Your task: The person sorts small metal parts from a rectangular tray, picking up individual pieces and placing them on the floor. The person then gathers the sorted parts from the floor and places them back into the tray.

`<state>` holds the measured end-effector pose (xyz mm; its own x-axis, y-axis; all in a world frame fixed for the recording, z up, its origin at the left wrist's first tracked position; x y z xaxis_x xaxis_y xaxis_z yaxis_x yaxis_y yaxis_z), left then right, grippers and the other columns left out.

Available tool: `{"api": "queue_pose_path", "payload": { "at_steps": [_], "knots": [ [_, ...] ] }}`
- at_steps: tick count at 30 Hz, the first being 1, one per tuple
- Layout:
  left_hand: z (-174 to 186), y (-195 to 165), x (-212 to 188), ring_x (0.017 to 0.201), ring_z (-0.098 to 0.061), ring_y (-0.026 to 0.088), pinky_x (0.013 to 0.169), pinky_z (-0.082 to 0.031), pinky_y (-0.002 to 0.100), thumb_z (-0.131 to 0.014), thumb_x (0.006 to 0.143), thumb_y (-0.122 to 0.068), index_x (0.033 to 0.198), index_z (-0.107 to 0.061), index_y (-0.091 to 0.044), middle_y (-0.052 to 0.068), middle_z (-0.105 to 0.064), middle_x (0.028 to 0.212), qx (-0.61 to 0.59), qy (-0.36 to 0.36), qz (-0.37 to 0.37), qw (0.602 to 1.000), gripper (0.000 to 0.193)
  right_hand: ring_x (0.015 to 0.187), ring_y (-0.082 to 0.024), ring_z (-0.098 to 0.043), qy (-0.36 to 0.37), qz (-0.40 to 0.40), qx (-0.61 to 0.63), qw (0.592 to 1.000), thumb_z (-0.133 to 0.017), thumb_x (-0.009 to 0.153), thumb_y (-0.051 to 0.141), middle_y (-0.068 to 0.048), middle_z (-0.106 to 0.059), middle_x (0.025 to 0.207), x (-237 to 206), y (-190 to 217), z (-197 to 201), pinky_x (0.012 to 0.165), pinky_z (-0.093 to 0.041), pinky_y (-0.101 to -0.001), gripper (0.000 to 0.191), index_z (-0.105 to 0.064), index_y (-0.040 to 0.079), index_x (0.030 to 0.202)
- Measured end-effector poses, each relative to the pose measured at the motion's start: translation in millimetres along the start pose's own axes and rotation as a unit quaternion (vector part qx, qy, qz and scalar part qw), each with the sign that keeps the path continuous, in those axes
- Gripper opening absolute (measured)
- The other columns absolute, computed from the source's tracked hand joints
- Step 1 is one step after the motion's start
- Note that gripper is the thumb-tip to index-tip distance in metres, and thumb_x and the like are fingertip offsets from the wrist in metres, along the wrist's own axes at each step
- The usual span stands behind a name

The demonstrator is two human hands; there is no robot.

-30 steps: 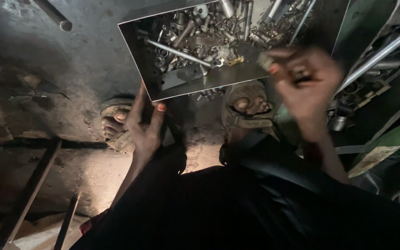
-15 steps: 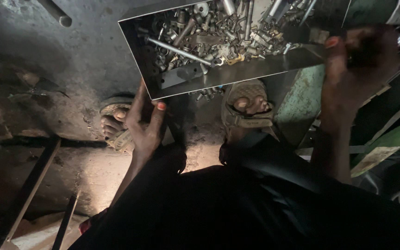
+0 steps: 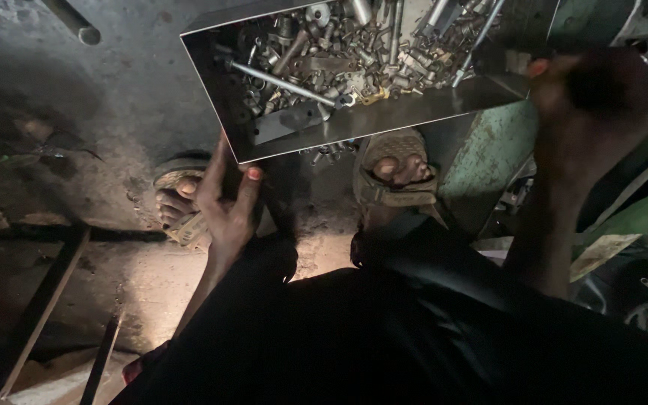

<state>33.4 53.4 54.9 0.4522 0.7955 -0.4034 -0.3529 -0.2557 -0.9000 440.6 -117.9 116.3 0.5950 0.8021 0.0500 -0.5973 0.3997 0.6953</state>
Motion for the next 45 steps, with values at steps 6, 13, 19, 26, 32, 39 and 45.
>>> {"api": "queue_pose_path", "payload": {
  "at_steps": [6, 13, 19, 26, 32, 39, 45],
  "knots": [
    [-1, -3, 0, 0.148, -0.053, 0.031, 0.126, -0.043, 0.043, -0.065, 0.107, -0.025, 0.156, -0.043, 0.006, 0.026, -0.053, 0.156, -0.018, 0.004, -0.023, 1.000, 0.062, 0.094, -0.020, -0.076, 0.025, 0.032, 0.044, 0.998, -0.076, 0.110, -0.002, -0.012, -0.071, 0.101, -2, 24, -17, 0.082, -0.063, -0.0271, 0.016, -0.061, -0.003, 0.112],
    [-3, -7, 0, 0.142, -0.057, 0.028, 0.123, -0.045, 0.040, -0.066, 0.108, -0.021, 0.158, -0.040, 0.007, 0.025, -0.056, 0.154, -0.068, 0.003, 0.005, 0.998, 0.062, 0.056, -0.011, -0.045, 0.006, 0.046, -0.145, 0.988, -0.084, 0.100, 0.007, -0.005, -0.058, 0.072, -3, 42, -42, 0.051, -0.033, -0.0270, 0.017, -0.068, 0.005, 0.098],
    [-2, -7, 0, 0.144, -0.054, 0.029, 0.124, -0.043, 0.040, -0.066, 0.107, -0.025, 0.157, -0.038, 0.008, 0.025, -0.054, 0.155, -0.052, 0.008, 0.008, 0.999, 0.066, 0.067, -0.012, -0.058, 0.057, -0.056, 0.000, 0.997, -0.082, 0.109, 0.004, -0.006, -0.064, 0.082, -9, 31, -32, 0.056, -0.039, -0.0244, 0.023, -0.063, 0.008, 0.097],
    [-1, 1, 1, 0.148, -0.053, 0.034, 0.126, -0.044, 0.044, -0.065, 0.108, -0.030, 0.155, -0.042, 0.007, 0.027, -0.054, 0.155, -0.028, 0.006, -0.006, 1.000, 0.065, 0.076, -0.019, -0.063, -0.051, 0.127, -0.272, 0.953, -0.090, 0.101, 0.009, -0.009, -0.063, 0.090, 2, 32, -2, 0.067, -0.049, -0.0314, 0.031, -0.059, 0.005, 0.106],
    [2, 11, -2, 0.149, -0.052, 0.035, 0.127, -0.043, 0.048, -0.065, 0.108, -0.028, 0.155, -0.044, 0.006, 0.027, -0.054, 0.156, 0.002, 0.003, -0.025, 1.000, 0.062, 0.086, -0.022, -0.072, -0.077, 0.133, 0.054, 0.987, -0.079, 0.108, -0.002, -0.016, -0.071, 0.102, 2, 12, -26, 0.065, -0.059, -0.0292, 0.024, -0.057, -0.002, 0.117],
    [3, 12, -3, 0.137, -0.060, 0.029, 0.116, -0.050, 0.041, -0.068, 0.105, -0.027, 0.154, -0.042, 0.007, 0.025, -0.058, 0.150, -0.024, -0.004, 0.017, 1.000, 0.065, 0.076, -0.013, -0.064, -0.018, 0.088, -0.012, 0.996, -0.074, 0.102, -0.003, -0.008, -0.063, 0.091, -4, -18, -21, 0.064, -0.050, -0.0210, 0.025, -0.052, 0.002, 0.115],
    [2, 5, -4, 0.145, -0.053, 0.031, 0.124, -0.042, 0.042, -0.067, 0.109, -0.022, 0.158, -0.040, 0.007, 0.026, -0.053, 0.157, -0.065, 0.009, 0.013, 0.998, 0.064, 0.073, -0.019, -0.059, -0.043, 0.033, 0.046, 0.997, -0.088, 0.106, 0.003, -0.012, -0.062, 0.089, 3, -19, 12, 0.063, -0.044, -0.0286, 0.031, -0.058, 0.000, 0.111]
  ]
}}
Point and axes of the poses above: each hand's wrist, its own x-axis towards the middle knuckle, its own z-axis out of the back of the hand, y = z × x, the point moved 6 cm from there along x, towards the middle knuckle
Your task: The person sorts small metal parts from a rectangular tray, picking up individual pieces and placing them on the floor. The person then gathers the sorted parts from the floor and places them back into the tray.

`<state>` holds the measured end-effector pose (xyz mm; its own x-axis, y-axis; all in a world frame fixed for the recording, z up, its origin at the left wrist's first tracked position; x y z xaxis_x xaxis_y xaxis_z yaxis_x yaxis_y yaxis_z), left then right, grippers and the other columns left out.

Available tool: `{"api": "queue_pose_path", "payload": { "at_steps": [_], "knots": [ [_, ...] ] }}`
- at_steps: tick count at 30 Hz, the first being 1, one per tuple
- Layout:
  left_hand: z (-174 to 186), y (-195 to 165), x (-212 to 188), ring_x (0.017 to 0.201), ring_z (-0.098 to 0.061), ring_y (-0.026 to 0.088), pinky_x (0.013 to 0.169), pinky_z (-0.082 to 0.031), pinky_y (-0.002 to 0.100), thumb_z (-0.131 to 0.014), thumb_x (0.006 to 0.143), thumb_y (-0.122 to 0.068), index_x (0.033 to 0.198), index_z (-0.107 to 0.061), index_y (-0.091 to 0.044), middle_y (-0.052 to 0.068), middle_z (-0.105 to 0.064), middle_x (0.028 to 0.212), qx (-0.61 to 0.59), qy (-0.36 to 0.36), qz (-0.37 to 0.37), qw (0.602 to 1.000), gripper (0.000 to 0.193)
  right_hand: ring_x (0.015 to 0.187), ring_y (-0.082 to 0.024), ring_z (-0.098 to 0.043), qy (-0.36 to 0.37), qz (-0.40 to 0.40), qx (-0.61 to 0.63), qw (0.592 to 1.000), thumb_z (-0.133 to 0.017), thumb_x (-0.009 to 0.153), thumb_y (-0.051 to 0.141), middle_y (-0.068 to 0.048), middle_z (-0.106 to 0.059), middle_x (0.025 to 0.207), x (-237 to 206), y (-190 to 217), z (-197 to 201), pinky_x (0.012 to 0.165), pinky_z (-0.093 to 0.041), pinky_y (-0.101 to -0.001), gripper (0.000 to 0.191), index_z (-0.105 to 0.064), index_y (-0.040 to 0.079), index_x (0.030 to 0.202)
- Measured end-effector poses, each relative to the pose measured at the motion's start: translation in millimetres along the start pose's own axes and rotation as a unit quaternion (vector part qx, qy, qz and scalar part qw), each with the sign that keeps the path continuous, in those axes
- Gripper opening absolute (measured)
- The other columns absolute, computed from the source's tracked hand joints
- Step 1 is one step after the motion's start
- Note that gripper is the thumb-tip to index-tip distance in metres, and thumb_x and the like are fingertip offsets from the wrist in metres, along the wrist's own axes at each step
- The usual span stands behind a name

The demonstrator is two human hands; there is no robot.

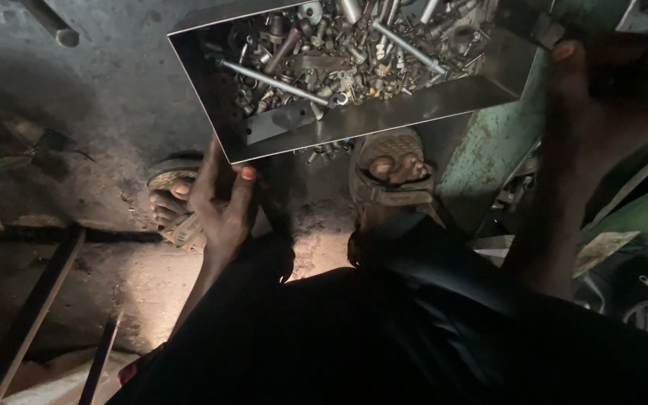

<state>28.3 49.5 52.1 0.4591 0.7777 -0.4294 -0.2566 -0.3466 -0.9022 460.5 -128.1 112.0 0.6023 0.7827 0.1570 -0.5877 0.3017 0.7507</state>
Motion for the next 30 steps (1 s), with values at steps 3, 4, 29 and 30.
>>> {"api": "queue_pose_path", "payload": {
  "at_steps": [3, 4, 29, 30],
  "knots": [
    [2, 1, 3, 0.145, -0.057, 0.031, 0.124, -0.046, 0.043, -0.068, 0.106, -0.020, 0.158, -0.043, 0.005, 0.025, -0.057, 0.154, 0.112, -0.004, -0.024, 0.993, 0.063, 0.075, -0.022, -0.066, -0.008, 0.098, -0.140, 0.985, -0.086, 0.109, 0.005, -0.013, -0.067, 0.092, 5, 21, -11, 0.065, -0.049, -0.0322, 0.024, -0.062, 0.000, 0.109],
    [3, 3, 2, 0.144, -0.058, 0.032, 0.122, -0.047, 0.043, -0.068, 0.106, -0.019, 0.158, -0.041, 0.005, 0.025, -0.057, 0.154, 0.098, -0.002, -0.022, 0.995, 0.063, 0.078, -0.025, -0.070, -0.006, 0.142, -0.195, 0.970, -0.085, 0.111, 0.005, -0.014, -0.071, 0.097, 6, 30, -17, 0.068, -0.052, -0.0350, 0.022, -0.064, 0.000, 0.109],
    [4, 2, 1, 0.142, -0.057, 0.035, 0.121, -0.047, 0.046, -0.065, 0.111, -0.021, 0.156, -0.041, 0.006, 0.026, -0.056, 0.152, 0.094, -0.005, -0.063, 0.994, 0.058, 0.095, -0.025, -0.075, 0.138, 0.150, -0.107, 0.973, -0.069, 0.107, -0.010, -0.017, -0.074, 0.106, 42, 60, -57, 0.075, -0.058, -0.0329, 0.013, -0.069, -0.003, 0.117],
    [3, -1, 0, 0.140, -0.058, 0.034, 0.119, -0.047, 0.043, -0.066, 0.112, -0.020, 0.157, -0.040, 0.006, 0.026, -0.057, 0.151, 0.091, -0.002, -0.064, 0.994, 0.058, 0.096, -0.025, -0.075, 0.160, 0.152, -0.129, 0.967, -0.069, 0.106, -0.011, -0.017, -0.074, 0.107, 42, 60, -55, 0.075, -0.058, -0.0328, 0.014, -0.070, -0.002, 0.117]
  ]
}}
Point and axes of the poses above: each hand's wrist, its own x-axis towards the middle knuckle, its own z-axis out of the back of the hand, y = z × x, the point moved 6 cm from there along x, towards the middle knuckle
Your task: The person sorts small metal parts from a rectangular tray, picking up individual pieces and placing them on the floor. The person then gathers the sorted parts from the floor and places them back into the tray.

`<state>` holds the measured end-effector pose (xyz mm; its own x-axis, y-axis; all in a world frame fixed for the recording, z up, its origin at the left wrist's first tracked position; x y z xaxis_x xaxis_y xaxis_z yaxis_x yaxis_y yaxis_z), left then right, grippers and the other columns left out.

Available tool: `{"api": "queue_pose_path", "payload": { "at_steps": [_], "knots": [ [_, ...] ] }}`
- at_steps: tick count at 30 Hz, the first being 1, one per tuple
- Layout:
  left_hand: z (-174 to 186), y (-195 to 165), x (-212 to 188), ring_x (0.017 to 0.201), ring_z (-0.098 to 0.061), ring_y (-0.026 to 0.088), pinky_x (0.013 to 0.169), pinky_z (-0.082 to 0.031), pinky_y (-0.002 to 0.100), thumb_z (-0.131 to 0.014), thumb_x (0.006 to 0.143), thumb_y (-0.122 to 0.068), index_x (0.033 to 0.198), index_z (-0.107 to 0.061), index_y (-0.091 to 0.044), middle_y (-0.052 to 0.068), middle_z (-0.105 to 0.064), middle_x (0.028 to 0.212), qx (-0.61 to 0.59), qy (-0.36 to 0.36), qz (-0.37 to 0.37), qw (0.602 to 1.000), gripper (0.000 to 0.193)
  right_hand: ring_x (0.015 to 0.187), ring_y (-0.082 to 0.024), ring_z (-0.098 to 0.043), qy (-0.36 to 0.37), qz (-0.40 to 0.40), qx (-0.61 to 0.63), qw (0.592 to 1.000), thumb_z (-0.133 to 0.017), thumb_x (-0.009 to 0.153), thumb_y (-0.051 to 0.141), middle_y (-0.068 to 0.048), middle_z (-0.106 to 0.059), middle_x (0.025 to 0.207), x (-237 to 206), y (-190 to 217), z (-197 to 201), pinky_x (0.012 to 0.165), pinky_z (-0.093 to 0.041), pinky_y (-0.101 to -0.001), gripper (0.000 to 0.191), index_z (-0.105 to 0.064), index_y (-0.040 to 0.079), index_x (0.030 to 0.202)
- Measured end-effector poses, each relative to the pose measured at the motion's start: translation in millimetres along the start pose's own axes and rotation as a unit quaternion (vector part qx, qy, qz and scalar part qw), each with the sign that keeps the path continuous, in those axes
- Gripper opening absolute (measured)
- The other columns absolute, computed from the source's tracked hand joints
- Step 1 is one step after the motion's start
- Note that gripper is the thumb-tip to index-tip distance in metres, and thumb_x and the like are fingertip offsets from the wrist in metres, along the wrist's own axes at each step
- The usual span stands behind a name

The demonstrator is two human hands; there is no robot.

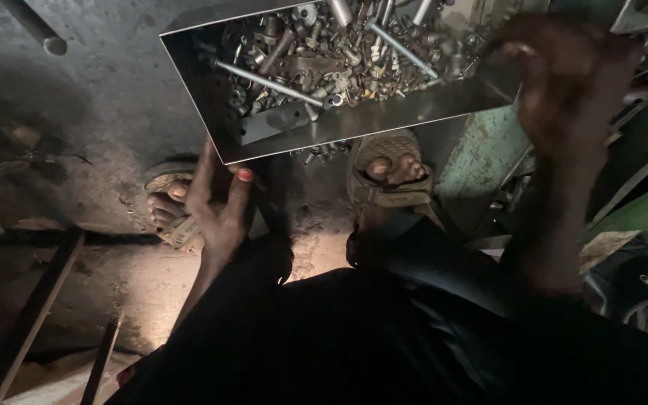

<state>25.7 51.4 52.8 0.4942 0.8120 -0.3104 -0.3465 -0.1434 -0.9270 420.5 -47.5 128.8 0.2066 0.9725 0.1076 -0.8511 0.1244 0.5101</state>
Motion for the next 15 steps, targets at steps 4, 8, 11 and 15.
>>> {"api": "queue_pose_path", "payload": {
  "at_steps": [4, 8, 11, 15],
  "knots": [
    [-2, 8, -2, 0.093, -0.068, 0.018, 0.081, -0.057, 0.029, -0.068, 0.104, -0.019, 0.159, -0.039, 0.003, 0.020, -0.069, 0.127, -0.075, -0.005, 0.113, 0.991, 0.067, 0.097, -0.024, -0.074, 0.077, 0.017, -0.082, 0.993, -0.070, 0.105, -0.015, -0.015, -0.073, 0.107, -8, 2, 9, 0.076, -0.059, -0.0320, 0.019, -0.071, -0.001, 0.118],
    [-3, 9, -1, 0.086, -0.071, 0.014, 0.075, -0.060, 0.026, -0.066, 0.105, -0.016, 0.159, -0.040, 0.001, 0.017, -0.070, 0.129, -0.060, -0.005, 0.079, 0.995, 0.063, 0.093, -0.020, -0.073, -0.015, -0.039, 0.032, 0.999, -0.066, 0.105, -0.013, -0.012, -0.074, 0.107, 0, -5, 8, 0.073, -0.058, -0.0303, 0.017, -0.073, -0.001, 0.115],
    [-2, 6, -3, 0.105, -0.070, 0.022, 0.092, -0.060, 0.032, -0.067, 0.111, -0.014, 0.160, -0.039, 0.002, 0.021, -0.067, 0.140, -0.024, 0.001, 0.027, 0.999, 0.059, 0.076, -0.019, -0.068, -0.143, -0.063, 0.146, 0.977, -0.063, 0.096, -0.008, -0.014, -0.072, 0.097, 13, -12, 0, 0.058, -0.048, -0.0289, 0.018, -0.078, -0.001, 0.103],
    [-1, 26, -8, 0.087, -0.068, 0.025, 0.077, -0.057, 0.035, -0.069, 0.097, -0.023, 0.158, -0.039, 0.000, 0.025, -0.068, 0.112, -0.112, -0.017, 0.188, 0.976, 0.072, 0.076, -0.017, -0.067, 0.000, 0.015, -0.112, 0.994, -0.082, 0.096, 0.009, -0.010, -0.070, 0.098, 5, 16, -22, 0.059, -0.048, -0.0289, 0.004, -0.081, 0.005, 0.097]
  ]
}}
Point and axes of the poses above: each hand's wrist, its own x-axis towards the middle knuckle, its own z-axis out of the back of the hand, y = z × x, the point moved 6 cm from there along x, towards the middle knuckle
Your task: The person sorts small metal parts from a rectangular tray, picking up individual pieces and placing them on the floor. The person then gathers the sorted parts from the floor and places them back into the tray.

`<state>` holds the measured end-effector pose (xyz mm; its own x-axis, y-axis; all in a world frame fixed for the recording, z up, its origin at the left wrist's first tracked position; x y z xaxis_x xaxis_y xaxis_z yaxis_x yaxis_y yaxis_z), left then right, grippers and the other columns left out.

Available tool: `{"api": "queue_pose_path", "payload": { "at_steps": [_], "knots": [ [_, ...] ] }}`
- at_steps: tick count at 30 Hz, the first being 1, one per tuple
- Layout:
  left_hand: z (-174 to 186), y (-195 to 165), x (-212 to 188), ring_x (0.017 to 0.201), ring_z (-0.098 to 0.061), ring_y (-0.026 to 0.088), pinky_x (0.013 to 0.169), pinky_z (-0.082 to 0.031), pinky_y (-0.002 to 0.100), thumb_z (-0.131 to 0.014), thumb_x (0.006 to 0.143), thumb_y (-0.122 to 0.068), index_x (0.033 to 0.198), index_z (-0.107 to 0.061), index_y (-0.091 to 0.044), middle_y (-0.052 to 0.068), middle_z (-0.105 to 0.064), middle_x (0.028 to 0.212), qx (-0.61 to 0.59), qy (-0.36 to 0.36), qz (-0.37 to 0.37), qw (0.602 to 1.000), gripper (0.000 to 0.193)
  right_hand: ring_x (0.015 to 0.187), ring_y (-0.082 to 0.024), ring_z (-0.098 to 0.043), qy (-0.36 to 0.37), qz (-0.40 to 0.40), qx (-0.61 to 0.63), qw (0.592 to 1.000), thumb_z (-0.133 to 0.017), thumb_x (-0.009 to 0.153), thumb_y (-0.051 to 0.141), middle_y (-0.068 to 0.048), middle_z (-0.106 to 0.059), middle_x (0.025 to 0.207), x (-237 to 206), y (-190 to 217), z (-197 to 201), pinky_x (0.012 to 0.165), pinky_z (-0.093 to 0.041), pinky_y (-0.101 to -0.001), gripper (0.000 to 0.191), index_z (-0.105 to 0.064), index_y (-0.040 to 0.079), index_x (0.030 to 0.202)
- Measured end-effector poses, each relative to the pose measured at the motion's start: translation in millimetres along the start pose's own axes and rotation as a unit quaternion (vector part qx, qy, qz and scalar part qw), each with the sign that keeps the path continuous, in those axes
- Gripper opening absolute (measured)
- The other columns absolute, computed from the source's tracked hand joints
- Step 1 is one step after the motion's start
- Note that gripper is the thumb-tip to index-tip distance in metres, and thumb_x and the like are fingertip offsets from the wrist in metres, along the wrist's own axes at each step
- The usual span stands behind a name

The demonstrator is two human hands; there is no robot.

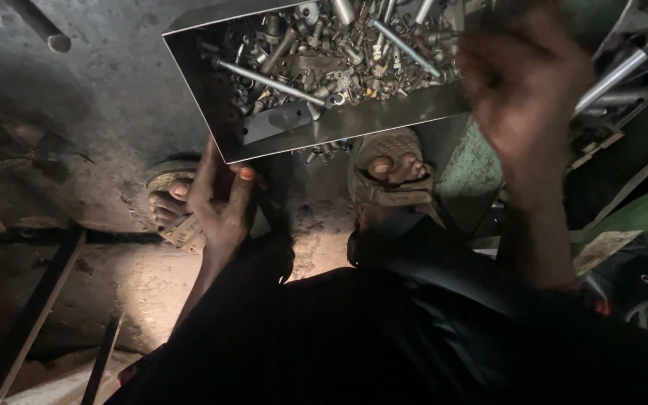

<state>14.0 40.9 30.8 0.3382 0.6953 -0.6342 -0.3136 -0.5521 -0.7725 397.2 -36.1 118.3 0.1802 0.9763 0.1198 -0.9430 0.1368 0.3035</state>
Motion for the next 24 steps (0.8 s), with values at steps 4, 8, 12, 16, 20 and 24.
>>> {"api": "queue_pose_path", "payload": {
  "at_steps": [4, 8, 12, 16, 20, 24],
  "knots": [
    [-4, -24, -1, 0.148, -0.054, 0.035, 0.127, -0.045, 0.046, -0.065, 0.109, -0.018, 0.158, -0.042, 0.004, 0.027, -0.054, 0.156, 0.126, 0.007, -0.188, 0.974, 0.058, 0.077, -0.012, -0.071, 0.025, -0.125, 0.442, 0.888, -0.070, 0.106, 0.033, -0.004, -0.074, 0.103, -31, -9, -21, 0.058, -0.057, -0.0255, 0.020, -0.076, 0.014, 0.107],
    [-6, -23, 0, 0.144, -0.056, 0.034, 0.123, -0.047, 0.045, -0.065, 0.106, -0.019, 0.155, -0.043, 0.006, 0.025, -0.054, 0.154, 0.079, 0.013, -0.157, 0.984, 0.059, 0.077, -0.011, -0.073, 0.006, -0.166, 0.841, 0.514, -0.051, 0.110, 0.049, -0.003, -0.076, 0.106, -53, -38, -71, 0.054, -0.060, -0.0244, 0.036, -0.071, 0.020, 0.112],
    [-7, -24, 0, 0.145, -0.056, 0.033, 0.124, -0.046, 0.044, -0.066, 0.106, -0.019, 0.154, -0.044, 0.005, 0.025, -0.055, 0.154, 0.069, 0.012, -0.156, 0.985, 0.058, 0.082, -0.016, -0.075, 0.036, -0.206, 0.887, 0.413, -0.047, 0.102, 0.051, -0.010, -0.074, 0.117, -71, -64, -95, 0.054, -0.059, -0.0267, 0.041, -0.068, 0.016, 0.110],
    [-8, -27, -1, 0.150, -0.050, 0.032, 0.127, -0.041, 0.042, -0.065, 0.108, -0.015, 0.157, -0.041, 0.006, 0.025, -0.050, 0.159, 0.071, 0.015, -0.157, 0.985, 0.059, 0.080, -0.013, -0.075, 0.067, -0.190, 0.884, 0.422, -0.046, 0.117, 0.040, -0.007, -0.075, 0.105, -70, -57, -85, 0.049, -0.057, -0.0214, 0.036, -0.069, 0.016, 0.103],
    [-11, -31, 1, 0.149, -0.052, 0.029, 0.127, -0.043, 0.040, -0.065, 0.107, -0.014, 0.158, -0.039, 0.006, 0.024, -0.051, 0.159, 0.051, 0.028, -0.152, 0.987, 0.060, 0.081, -0.013, -0.071, 0.063, -0.239, 0.857, 0.452, -0.062, 0.107, 0.031, -0.001, -0.071, 0.098, -49, -44, -70, 0.049, -0.054, -0.0186, 0.018, -0.070, 0.017, 0.101],
    [-13, -31, -1, 0.143, -0.055, 0.028, 0.124, -0.043, 0.038, -0.066, 0.107, -0.014, 0.158, -0.039, 0.007, 0.024, -0.055, 0.155, 0.017, 0.027, -0.120, 0.992, 0.061, 0.076, -0.014, -0.069, 0.114, -0.235, 0.749, 0.609, -0.064, 0.104, 0.026, -0.005, -0.072, 0.096, -30, -31, -49, 0.049, -0.053, -0.0206, 0.014, -0.069, 0.013, 0.102]
  ]
}}
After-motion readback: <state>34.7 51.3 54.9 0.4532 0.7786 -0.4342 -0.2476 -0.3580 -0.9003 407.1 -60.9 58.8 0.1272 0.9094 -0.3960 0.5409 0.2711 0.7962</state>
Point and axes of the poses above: each hand's wrist, its own x-axis towards the middle knuckle, its own z-axis out of the back of the hand, y = z × x, the point moved 6 cm from there along x, towards the middle knuckle
